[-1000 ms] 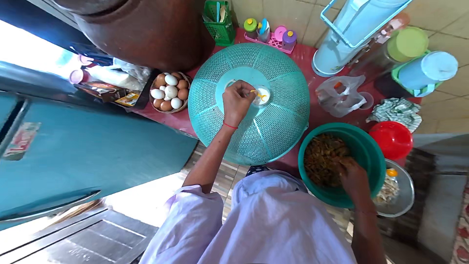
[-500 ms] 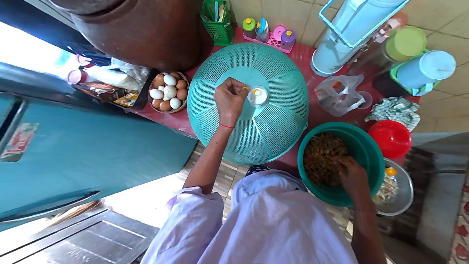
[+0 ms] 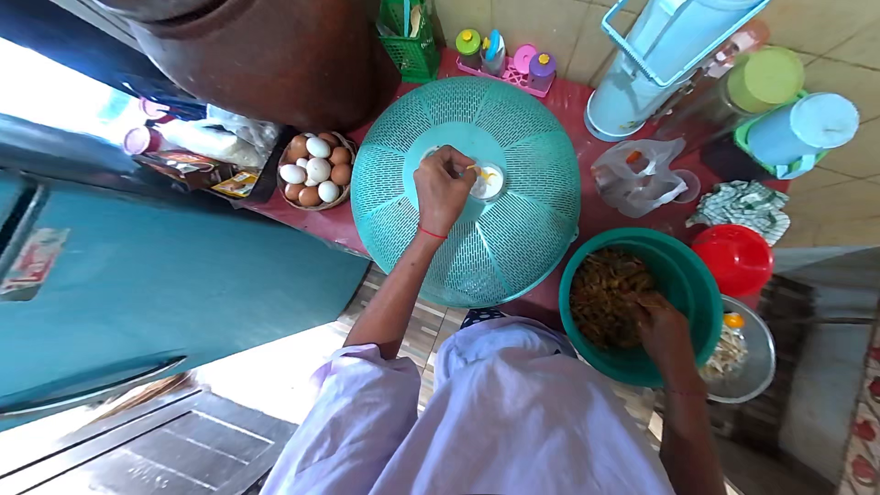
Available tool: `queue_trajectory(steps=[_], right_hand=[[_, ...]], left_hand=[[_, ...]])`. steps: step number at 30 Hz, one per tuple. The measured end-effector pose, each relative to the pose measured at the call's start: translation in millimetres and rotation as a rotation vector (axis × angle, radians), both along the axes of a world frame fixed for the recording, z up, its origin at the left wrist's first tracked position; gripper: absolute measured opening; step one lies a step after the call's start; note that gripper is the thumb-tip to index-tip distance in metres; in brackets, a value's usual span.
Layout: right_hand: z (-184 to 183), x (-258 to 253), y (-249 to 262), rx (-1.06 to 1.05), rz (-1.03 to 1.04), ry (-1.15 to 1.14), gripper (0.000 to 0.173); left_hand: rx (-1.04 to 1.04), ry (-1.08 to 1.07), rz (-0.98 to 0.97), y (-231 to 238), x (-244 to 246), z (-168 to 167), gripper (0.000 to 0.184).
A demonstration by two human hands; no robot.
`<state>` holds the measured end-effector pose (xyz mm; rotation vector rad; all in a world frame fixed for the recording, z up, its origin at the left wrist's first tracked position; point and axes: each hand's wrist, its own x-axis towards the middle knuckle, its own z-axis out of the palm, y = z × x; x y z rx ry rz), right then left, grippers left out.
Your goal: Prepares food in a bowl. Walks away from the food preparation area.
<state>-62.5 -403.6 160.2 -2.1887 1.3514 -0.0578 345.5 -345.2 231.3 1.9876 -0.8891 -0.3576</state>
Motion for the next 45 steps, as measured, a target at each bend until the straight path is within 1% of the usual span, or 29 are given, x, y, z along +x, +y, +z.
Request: queue_trajectory(steps=[9, 13, 17, 21, 24, 27, 30, 36, 37, 38, 40, 41, 43, 45], right_hand=[[0, 1, 0, 0.013, -0.008, -0.010, 0.021], [-1, 0, 1, -0.006, 0.006, -0.012, 0.021], [0, -1, 1, 0.002, 0.001, 0.004, 0.021], [1, -2, 0, 0.029, 0.002, 0.032, 0.023], [4, -3, -2, 0.075, -0.007, 0.065, 0.027], [5, -6, -4, 0.084, -0.017, 0.061, 0.027], [2, -18, -4, 0.111, -0.079, 0.029, 0.025], [8, -49, 10, 0.008, -0.169, -0.194, 0.023], [6, -55, 12, -0.014, -0.172, -0.237, 0.023], [4, -60, 14, -0.028, -0.176, -0.271, 0.023], [2, -67, 15, -0.049, -0.188, -0.314, 0.025], [3, -69, 17, -0.062, -0.189, -0.324, 0.026], [6, -70, 17, -0.073, -0.195, -0.319, 0.026], [13, -64, 15, -0.049, -0.216, -0.303, 0.025]], left_hand=[[0.010, 0.145, -0.041, 1, 6, 1, 0.014], [-0.018, 0.273, 0.002, 3, 10, 2, 0.016], [-0.090, 0.348, 0.032, 7, 10, 3, 0.014], [-0.141, 0.383, 0.067, 12, 8, 14, 0.016], [-0.171, 0.375, 0.050, 15, 0, 27, 0.016], [-0.186, 0.363, -0.040, 13, -20, 43, 0.017], [-0.195, 0.383, -0.183, 4, -54, 52, 0.019], [-0.254, 0.468, -0.445, -14, -132, 69, 0.022], [-0.262, 0.454, -0.492, -14, -144, 72, 0.022], [-0.267, 0.393, -0.542, -15, -156, 72, 0.019], [-0.199, 0.096, -0.626, -19, -177, 58, 0.009], [-0.133, -0.026, -0.664, -20, -185, 48, 0.009], [-0.038, -0.120, -0.711, -21, -195, 31, 0.009], [-0.017, -0.145, -0.673, -19, -197, 23, 0.008]])
